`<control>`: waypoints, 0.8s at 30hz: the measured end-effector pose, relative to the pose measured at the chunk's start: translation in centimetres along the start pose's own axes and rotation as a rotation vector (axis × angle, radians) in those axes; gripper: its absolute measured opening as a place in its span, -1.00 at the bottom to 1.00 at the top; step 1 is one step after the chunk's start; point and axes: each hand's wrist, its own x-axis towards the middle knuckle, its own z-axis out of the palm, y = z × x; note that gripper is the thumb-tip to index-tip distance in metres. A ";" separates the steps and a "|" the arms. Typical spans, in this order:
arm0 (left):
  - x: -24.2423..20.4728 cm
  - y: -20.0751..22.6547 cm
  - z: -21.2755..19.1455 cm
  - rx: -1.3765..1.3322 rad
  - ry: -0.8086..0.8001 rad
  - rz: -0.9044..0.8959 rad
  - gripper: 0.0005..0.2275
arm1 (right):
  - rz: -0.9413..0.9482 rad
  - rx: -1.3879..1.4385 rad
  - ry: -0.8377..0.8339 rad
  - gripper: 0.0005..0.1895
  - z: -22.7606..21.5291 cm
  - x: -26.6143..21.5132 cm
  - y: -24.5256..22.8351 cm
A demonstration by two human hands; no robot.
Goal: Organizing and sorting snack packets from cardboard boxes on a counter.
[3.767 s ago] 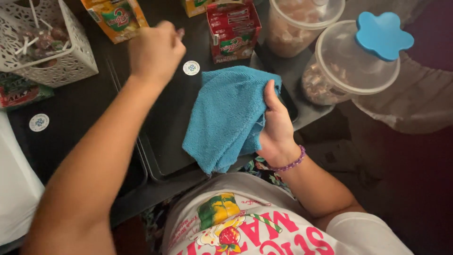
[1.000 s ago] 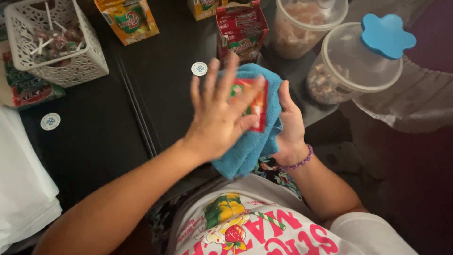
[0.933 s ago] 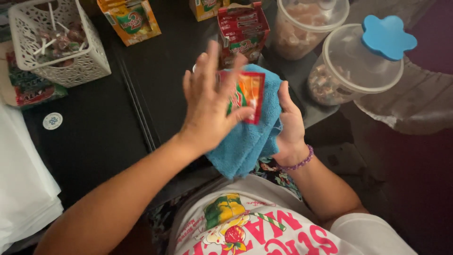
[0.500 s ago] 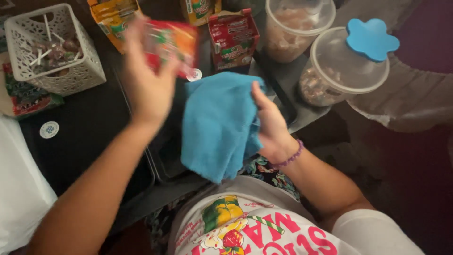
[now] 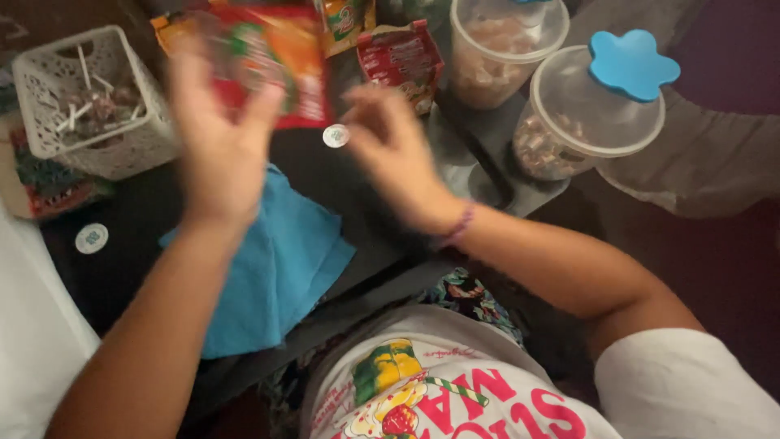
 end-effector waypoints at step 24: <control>1.5 -2.7 -0.4 0.461 -0.094 0.223 -0.62 | -0.088 -0.453 -0.245 -0.76 -4.9 9.4 3.2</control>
